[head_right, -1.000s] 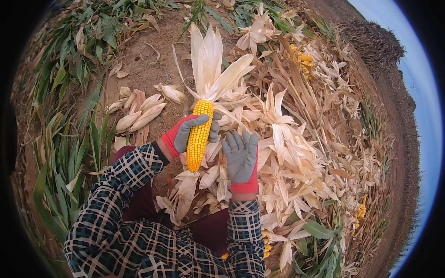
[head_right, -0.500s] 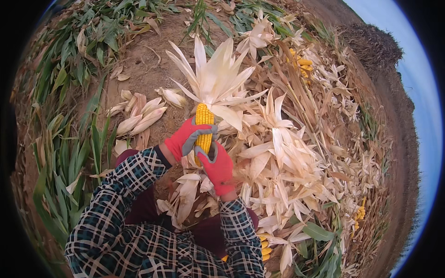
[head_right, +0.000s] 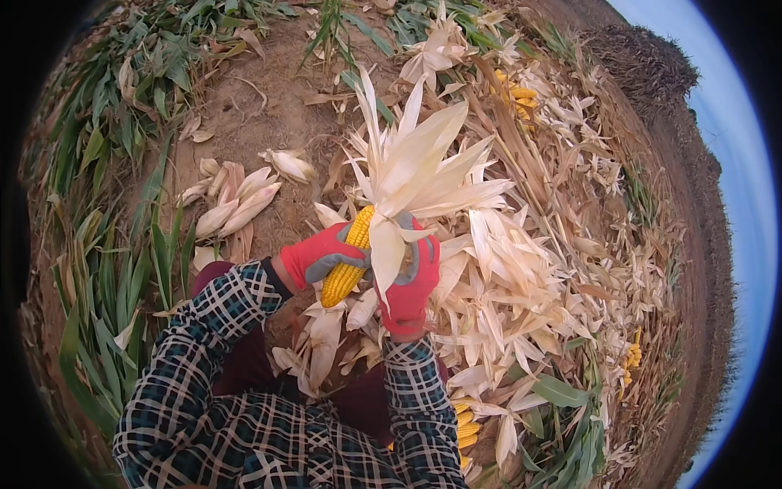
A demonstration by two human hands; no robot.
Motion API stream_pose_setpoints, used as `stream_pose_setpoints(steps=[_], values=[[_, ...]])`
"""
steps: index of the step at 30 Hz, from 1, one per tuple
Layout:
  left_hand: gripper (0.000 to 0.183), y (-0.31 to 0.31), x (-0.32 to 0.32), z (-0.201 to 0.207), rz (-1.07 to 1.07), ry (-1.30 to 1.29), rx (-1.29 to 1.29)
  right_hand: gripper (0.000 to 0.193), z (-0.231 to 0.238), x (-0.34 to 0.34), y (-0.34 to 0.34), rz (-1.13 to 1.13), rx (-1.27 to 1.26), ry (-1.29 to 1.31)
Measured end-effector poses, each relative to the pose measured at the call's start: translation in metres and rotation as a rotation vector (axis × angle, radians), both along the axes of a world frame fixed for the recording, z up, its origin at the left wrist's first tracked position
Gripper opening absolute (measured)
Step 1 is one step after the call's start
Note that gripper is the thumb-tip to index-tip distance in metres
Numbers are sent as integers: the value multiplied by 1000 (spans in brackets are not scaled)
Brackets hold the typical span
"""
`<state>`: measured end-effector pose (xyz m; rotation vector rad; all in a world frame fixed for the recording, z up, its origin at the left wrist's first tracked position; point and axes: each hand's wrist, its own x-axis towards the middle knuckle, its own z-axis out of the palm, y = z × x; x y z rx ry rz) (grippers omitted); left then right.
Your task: The person sits on the ground in a cornfield and shucks multiple corn cobs by hand, removing the husks and silk. The shucked cobs are placed in a pile nearby.
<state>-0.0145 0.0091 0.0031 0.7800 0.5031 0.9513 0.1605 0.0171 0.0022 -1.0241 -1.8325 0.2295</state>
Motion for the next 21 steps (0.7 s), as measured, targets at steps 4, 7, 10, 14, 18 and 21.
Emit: stream_pose_setpoints(steps=[4,7,10,14,18,21], values=[[39,3,3,-8,-27,102,51,55,16,-12,-12,-49,125,13],[38,0,5,-9,-34,142,129,52,16,-13,-12,-76,267,-149],[34,-1,13,-18,-29,109,57,40,22,-17,-20,280,-398,584],[31,-2,18,-21,-138,164,9,46,7,4,0,439,-409,849],[33,-13,21,-29,-253,121,6,49,1,26,18,890,-678,1281],[40,-27,23,-33,-356,-45,-156,61,11,35,13,1029,-972,1526]])
